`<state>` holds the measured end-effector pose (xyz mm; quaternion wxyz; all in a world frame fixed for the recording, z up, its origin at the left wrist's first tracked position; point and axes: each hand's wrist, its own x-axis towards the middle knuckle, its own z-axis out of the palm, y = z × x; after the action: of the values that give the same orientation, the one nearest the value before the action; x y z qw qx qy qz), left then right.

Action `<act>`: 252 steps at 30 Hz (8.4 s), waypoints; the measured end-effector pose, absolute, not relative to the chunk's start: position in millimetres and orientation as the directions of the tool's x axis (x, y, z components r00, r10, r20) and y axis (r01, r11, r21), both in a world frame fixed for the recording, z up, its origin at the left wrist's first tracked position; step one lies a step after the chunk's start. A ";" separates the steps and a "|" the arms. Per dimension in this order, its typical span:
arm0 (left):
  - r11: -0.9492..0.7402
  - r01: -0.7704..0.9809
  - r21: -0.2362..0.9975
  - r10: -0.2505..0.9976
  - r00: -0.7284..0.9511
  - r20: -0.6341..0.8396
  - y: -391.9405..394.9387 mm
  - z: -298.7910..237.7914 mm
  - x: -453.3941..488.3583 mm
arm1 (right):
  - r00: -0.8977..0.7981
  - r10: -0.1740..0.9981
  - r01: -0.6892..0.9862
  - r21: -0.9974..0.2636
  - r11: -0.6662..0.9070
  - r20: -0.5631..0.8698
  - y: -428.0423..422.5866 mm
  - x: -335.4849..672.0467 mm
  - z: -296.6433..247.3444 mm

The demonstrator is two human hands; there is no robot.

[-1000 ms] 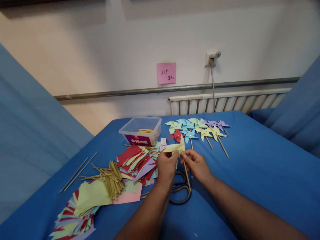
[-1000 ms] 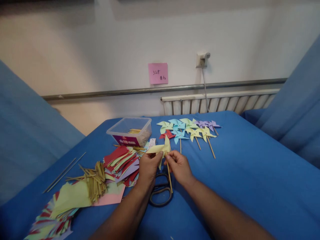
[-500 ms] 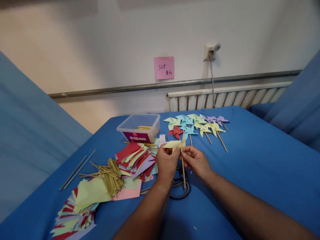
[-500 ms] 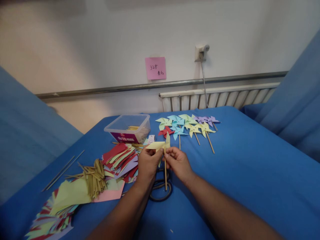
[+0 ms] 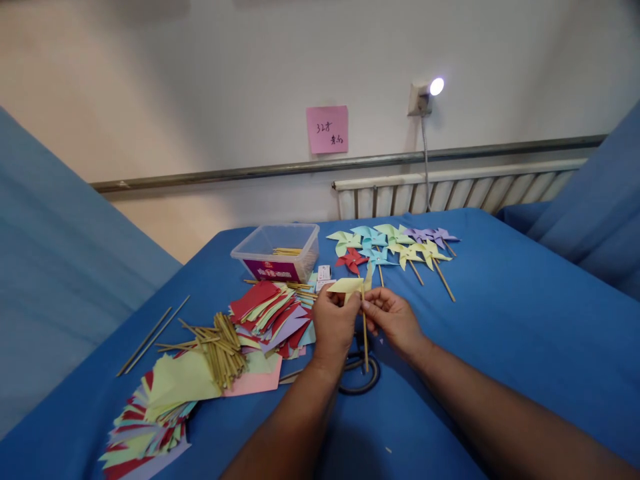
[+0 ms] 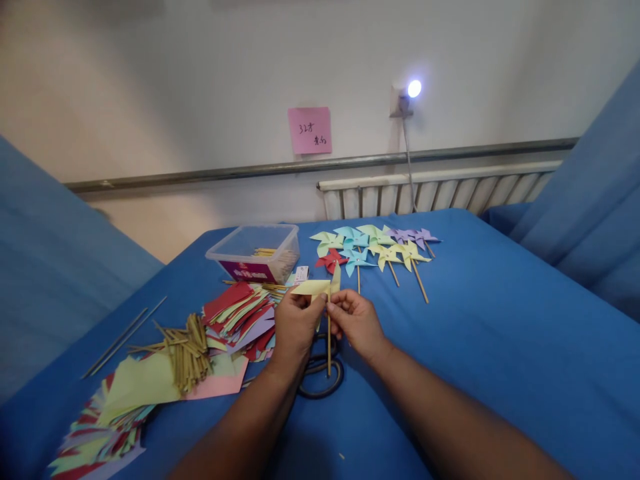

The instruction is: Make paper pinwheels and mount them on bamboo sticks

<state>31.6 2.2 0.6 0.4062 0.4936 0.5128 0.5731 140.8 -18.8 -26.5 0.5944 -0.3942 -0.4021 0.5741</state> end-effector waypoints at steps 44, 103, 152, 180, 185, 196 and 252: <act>-0.182 0.183 0.966 0.966 -0.148 0.210 -3.4 18.9 27.8 | 0.062 0.998 -0.303 -0.952 0.039 0.021 -20.1 146.4 -21.2; -0.157 0.180 0.971 0.953 -0.230 0.196 -6.7 17.6 31.2 | 0.025 0.999 -0.314 -0.948 0.050 0.044 -26.4 141.2 -20.7; -0.241 0.046 0.970 0.969 -0.051 0.243 -5.7 15.2 26.2 | 0.208 0.969 -0.102 -0.982 0.157 0.133 -21.1 143.5 -12.4; 0.032 -0.168 0.985 0.998 -0.042 -0.039 -5.4 13.6 28.4 | -0.037 0.994 -0.504 -0.858 -0.104 -0.099 -18.7 142.4 -22.9; 0.088 -0.229 0.970 0.996 0.021 -0.085 -4.1 9.5 28.0 | 0.014 0.998 -0.483 -0.874 -0.046 -0.060 -19.3 141.4 -25.1; 0.096 -0.238 0.966 0.995 0.036 -0.090 -3.7 8.2 27.5 | -0.006 1.000 -0.436 -0.900 -0.022 -0.022 -20.2 140.4 -27.2; 0.289 -0.486 0.825 0.957 0.128 -0.260 -3.9 16.4 26.4 | -0.110 0.993 -0.560 -0.823 -0.099 -0.045 -15.8 153.3 -26.3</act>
<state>26.4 -3.9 16.4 0.6928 0.2903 0.4059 0.5205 153.3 -15.8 -26.3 0.5826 -0.3249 -0.3332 0.6664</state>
